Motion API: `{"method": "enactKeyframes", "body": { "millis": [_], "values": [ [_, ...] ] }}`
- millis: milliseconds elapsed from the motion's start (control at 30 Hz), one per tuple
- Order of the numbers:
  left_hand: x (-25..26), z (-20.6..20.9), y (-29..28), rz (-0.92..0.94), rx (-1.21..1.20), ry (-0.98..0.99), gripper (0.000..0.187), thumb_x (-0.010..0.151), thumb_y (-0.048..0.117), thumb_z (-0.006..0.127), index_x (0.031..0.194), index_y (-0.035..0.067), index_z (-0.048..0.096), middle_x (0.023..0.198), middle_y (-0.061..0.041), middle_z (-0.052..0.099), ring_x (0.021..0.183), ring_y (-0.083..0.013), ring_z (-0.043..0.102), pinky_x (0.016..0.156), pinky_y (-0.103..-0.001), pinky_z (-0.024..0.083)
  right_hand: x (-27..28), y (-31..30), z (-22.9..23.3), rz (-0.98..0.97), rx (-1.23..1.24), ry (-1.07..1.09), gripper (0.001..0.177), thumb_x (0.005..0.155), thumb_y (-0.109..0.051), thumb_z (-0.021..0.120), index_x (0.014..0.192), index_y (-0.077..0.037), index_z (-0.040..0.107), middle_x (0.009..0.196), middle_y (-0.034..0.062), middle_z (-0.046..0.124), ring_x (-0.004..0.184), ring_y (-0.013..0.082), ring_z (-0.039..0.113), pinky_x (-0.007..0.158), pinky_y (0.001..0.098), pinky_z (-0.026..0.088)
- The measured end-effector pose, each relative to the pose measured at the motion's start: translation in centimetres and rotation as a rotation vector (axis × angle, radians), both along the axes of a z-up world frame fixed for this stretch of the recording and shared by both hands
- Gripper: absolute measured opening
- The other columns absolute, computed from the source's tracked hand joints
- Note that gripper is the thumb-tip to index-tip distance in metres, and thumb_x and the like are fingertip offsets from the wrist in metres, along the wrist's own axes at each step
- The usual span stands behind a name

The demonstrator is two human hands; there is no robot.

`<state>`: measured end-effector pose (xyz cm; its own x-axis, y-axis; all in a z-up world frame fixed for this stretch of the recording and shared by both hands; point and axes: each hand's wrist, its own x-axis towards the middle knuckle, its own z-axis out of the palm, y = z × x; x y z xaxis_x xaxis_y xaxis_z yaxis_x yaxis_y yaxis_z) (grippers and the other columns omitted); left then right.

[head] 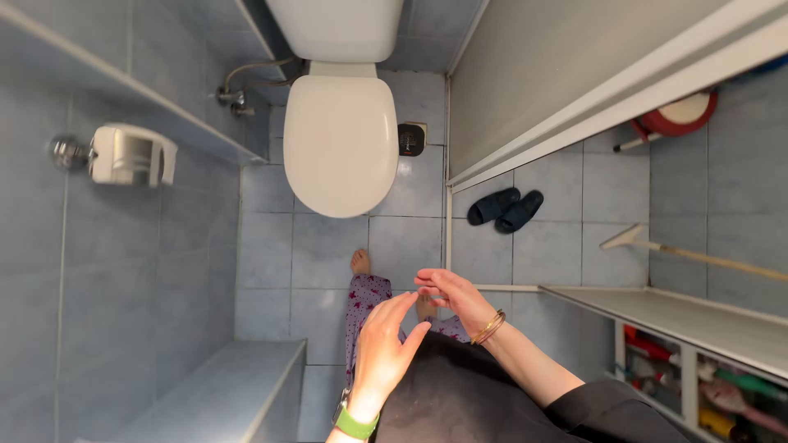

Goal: Cleaning a bathroom sink using spray and a sponge.

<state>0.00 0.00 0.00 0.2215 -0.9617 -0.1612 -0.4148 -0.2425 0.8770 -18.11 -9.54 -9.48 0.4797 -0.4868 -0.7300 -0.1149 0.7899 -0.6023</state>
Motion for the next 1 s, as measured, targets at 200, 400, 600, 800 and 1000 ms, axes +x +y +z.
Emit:
{"method": "enactKeyframes", "body": {
  "millis": [200, 400, 600, 800, 1000],
  "values": [
    [8.4, -4.5, -9.0, -0.164, 0.054, -0.016, 0.044, 0.083, 0.021, 0.077, 0.122, 0.004, 0.068, 0.123, -0.014, 0.07, 0.114, -0.0351, 0.064, 0.094, -0.043, 0.052, 6.0, -3.6, -5.0, -0.224, 0.159, 0.061, 0.045, 0.1, -0.037, 0.054, 0.134, -0.008, 0.063, 0.128, 0.0064, 0.07, 0.112, 0.0148, 0.066, 0.091, 0.0322, 0.051],
    [11.6, -9.6, -16.7, -0.215, 0.115, -0.003, 0.041, 0.088, 0.018, 0.071, 0.128, 0.005, 0.067, 0.121, -0.013, 0.071, 0.11, -0.0364, 0.064, 0.092, -0.044, 0.051, 10.5, -9.0, -8.1, -0.317, 0.194, 0.005, 0.043, 0.099, -0.035, 0.056, 0.132, -0.008, 0.063, 0.126, 0.0042, 0.069, 0.11, 0.0154, 0.066, 0.091, 0.0327, 0.052],
    [10.4, -17.8, -23.2, -0.179, 0.142, 0.077, 0.039, 0.091, 0.02, 0.071, 0.127, 0.006, 0.066, 0.12, -0.013, 0.072, 0.109, -0.0346, 0.066, 0.093, -0.043, 0.052, 9.5, -17.9, -18.8, -0.336, 0.085, 0.136, 0.044, 0.097, -0.037, 0.06, 0.131, -0.009, 0.063, 0.123, 0.0021, 0.07, 0.109, 0.0132, 0.064, 0.089, 0.0313, 0.051],
    [6.6, -30.2, -28.4, -0.063, 0.183, 0.181, 0.033, 0.093, 0.021, 0.071, 0.123, 0.006, 0.069, 0.117, -0.014, 0.073, 0.107, -0.0348, 0.067, 0.089, -0.043, 0.054, 3.7, -25.7, -46.1, -0.385, -0.178, 0.406, 0.04, 0.089, -0.02, 0.075, 0.127, -0.011, 0.062, 0.112, -0.0023, 0.073, 0.1, 0.0089, 0.065, 0.079, 0.0284, 0.045],
    [2.2, -40.9, -29.9, -0.039, 0.144, 0.301, 0.028, 0.096, 0.011, 0.069, 0.123, 0.003, 0.069, 0.116, -0.015, 0.074, 0.106, -0.0327, 0.071, 0.091, -0.041, 0.057, 3.3, -33.1, -65.5, -0.451, -0.309, 0.652, 0.051, 0.082, -0.026, 0.089, 0.121, -0.003, 0.065, 0.111, 0.0064, 0.071, 0.099, 0.014, 0.068, 0.09, 0.0296, 0.056]
  ]
}}
